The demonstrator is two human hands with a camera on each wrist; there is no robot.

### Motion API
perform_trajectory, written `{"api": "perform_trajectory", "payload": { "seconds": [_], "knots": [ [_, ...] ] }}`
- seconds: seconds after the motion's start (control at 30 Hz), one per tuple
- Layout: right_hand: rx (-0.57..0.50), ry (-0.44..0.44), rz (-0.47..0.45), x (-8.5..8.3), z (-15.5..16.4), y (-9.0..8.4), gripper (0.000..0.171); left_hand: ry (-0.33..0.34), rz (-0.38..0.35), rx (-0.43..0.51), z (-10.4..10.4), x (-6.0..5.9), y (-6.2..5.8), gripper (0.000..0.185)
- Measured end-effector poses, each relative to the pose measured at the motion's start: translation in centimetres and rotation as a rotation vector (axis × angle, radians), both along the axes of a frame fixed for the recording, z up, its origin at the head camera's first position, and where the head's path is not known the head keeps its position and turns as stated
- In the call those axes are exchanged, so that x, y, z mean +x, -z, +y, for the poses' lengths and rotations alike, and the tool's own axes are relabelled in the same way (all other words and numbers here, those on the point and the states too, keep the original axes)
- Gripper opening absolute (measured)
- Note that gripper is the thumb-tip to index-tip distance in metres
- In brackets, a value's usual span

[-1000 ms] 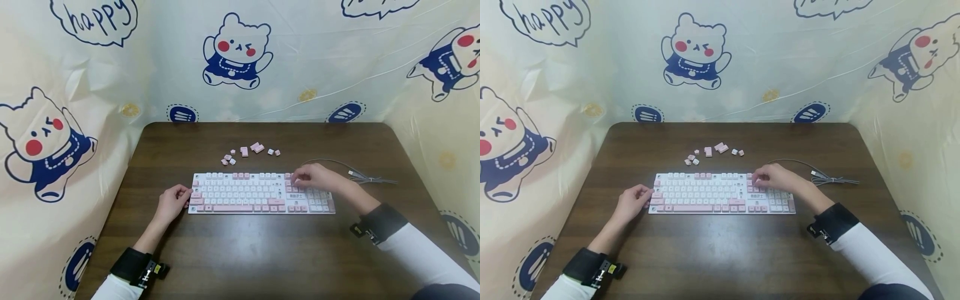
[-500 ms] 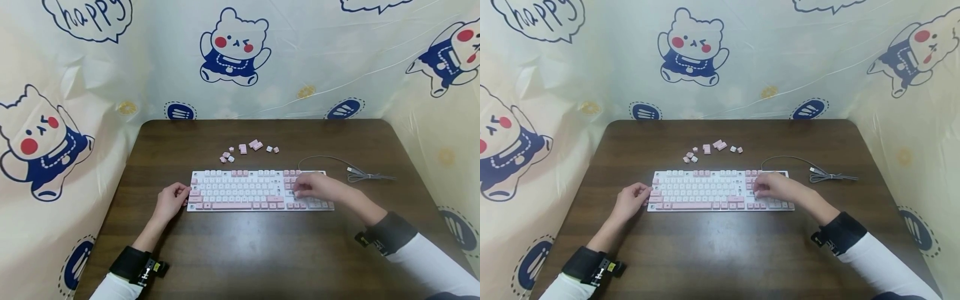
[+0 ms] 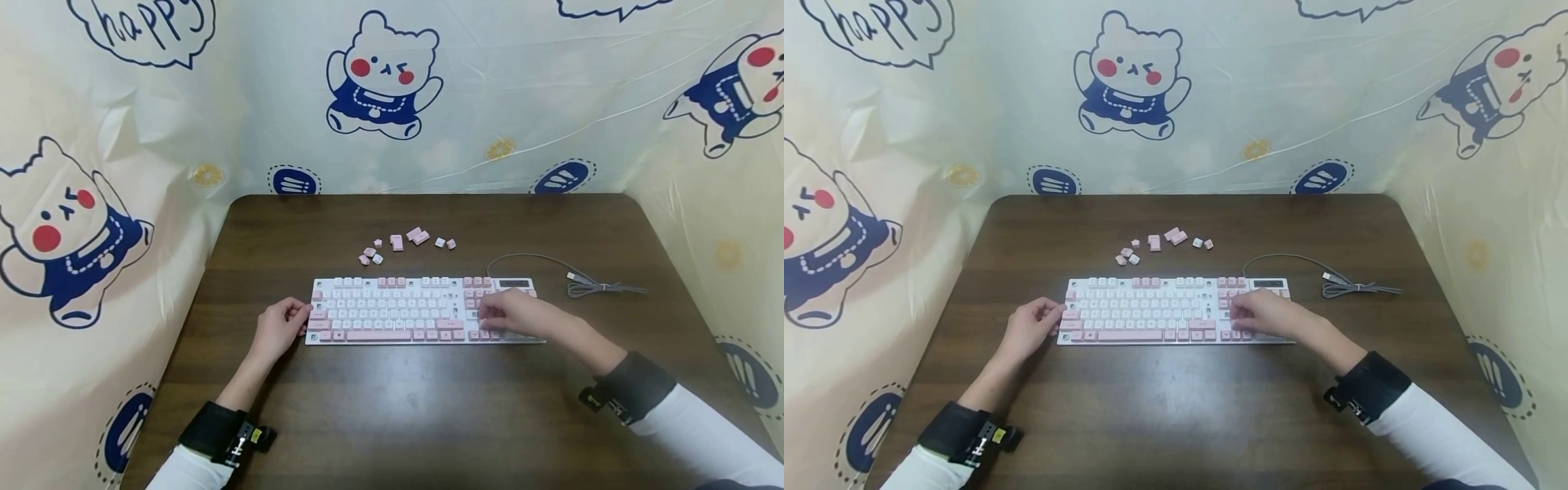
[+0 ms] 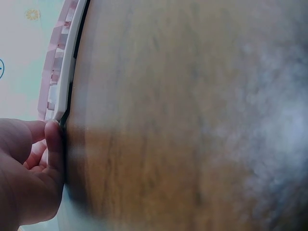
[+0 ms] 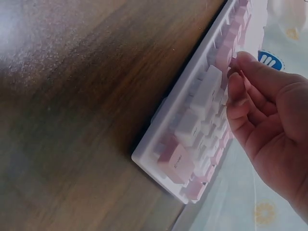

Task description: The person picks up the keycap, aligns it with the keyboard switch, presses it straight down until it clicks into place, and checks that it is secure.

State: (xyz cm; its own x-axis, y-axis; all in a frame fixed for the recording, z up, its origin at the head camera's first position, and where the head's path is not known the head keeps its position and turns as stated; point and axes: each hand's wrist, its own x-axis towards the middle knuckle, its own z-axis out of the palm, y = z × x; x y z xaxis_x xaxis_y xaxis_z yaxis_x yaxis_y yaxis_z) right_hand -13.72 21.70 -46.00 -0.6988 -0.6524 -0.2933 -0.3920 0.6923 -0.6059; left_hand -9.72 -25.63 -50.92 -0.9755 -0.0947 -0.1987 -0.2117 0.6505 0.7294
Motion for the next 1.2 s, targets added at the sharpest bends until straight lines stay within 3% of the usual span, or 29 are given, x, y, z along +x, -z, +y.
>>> {"api": "perform_trajectory", "payload": {
  "seconds": [0.27, 0.47, 0.9, 1.2],
  "knots": [
    [0.034, -0.003, 0.000, 0.09, -0.45, -0.34, 0.005, 0.002, 0.000, 0.004, 0.00, 0.12, -0.05, 0.023],
    [0.057, -0.020, 0.067, 0.60, -0.51, -0.32, 0.006, 0.006, 0.010, -0.001, -0.03, 0.09, 0.02, 0.023],
    [-0.012, -0.022, 0.118, 0.79, -0.21, 0.47, 0.007, 0.004, 0.002, -0.013, 0.01, 0.08, -0.11, 0.024],
    [0.021, 0.005, 0.131, 0.92, -0.75, 0.26, 0.008, 0.015, 0.013, -0.012, -0.08, 0.12, -0.27, 0.024]
  ]
}}
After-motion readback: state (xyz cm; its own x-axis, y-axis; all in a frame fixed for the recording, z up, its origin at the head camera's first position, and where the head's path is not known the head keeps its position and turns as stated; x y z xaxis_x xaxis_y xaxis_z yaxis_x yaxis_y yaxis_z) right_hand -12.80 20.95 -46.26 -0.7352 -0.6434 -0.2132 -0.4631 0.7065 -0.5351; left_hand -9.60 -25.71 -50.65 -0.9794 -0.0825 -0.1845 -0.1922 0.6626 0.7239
